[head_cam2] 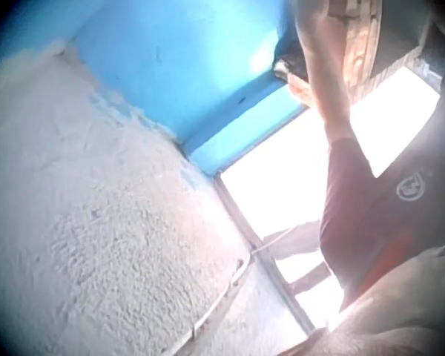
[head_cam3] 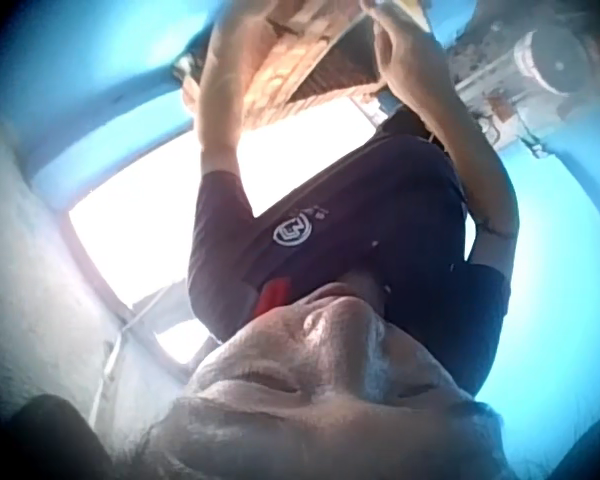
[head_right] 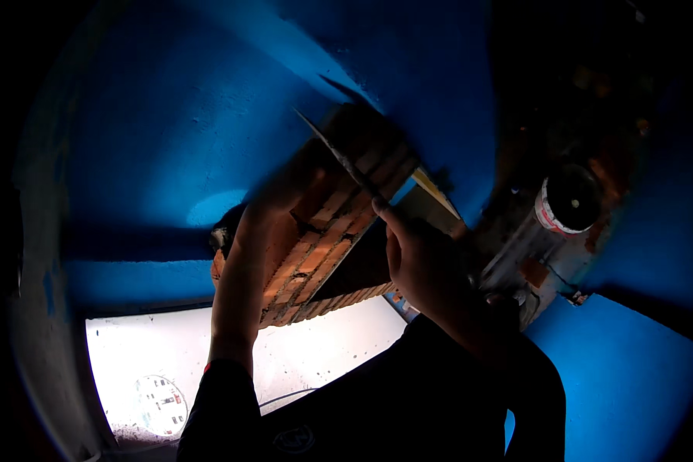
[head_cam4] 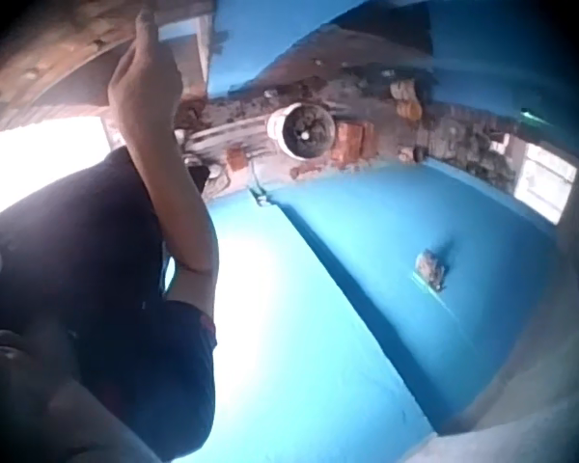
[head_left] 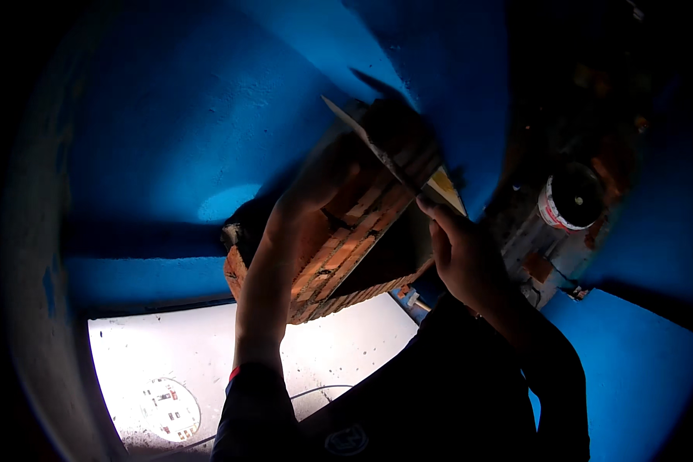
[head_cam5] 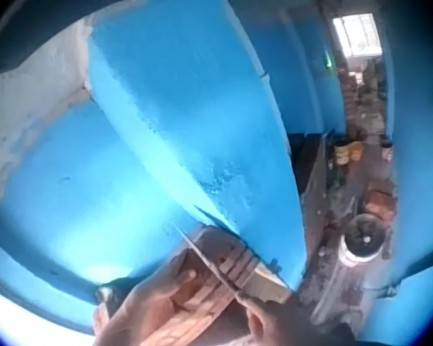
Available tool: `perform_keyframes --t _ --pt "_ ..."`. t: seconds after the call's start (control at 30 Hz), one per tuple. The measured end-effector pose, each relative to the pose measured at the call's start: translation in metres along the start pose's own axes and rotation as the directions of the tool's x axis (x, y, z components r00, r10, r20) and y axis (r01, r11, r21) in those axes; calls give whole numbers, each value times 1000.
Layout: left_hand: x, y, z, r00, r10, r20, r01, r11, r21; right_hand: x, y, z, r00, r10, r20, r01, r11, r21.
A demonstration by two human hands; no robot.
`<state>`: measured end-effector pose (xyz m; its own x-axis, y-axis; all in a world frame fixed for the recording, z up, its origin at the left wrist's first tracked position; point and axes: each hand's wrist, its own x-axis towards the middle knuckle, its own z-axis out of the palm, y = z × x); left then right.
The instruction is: The person builds a brick structure by applying mortar to bricks using a trowel and placing them in a row. The person uses the trowel to spread mortar onto the surface and the sides of the bricks before setting them into position.
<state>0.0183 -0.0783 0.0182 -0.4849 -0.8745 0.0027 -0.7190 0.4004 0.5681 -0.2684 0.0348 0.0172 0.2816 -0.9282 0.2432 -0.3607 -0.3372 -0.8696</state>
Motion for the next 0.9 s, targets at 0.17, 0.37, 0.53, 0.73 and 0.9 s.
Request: perform_keyframes --t 0.17,0.37,0.53,0.73,0.9 --pt "0 14 2 999 45 -12 -47 954 -297 -6 -6 -8 996 50 79 -53 998 32" --pt "2 19 2 998 -28 50 41 952 -302 -6 6 0 993 90 70 -89 996 -15" --pt "1 22 0 995 -69 72 81 978 -191 -13 12 -13 986 131 105 -136 990 39" --pt "-9 5 -8 988 -139 70 144 986 -83 -90 63 -7 974 162 157 -198 948 251" --pt "-4 11 -9 984 -147 103 154 986 -69 -125 80 22 883 300 360 -346 936 70"
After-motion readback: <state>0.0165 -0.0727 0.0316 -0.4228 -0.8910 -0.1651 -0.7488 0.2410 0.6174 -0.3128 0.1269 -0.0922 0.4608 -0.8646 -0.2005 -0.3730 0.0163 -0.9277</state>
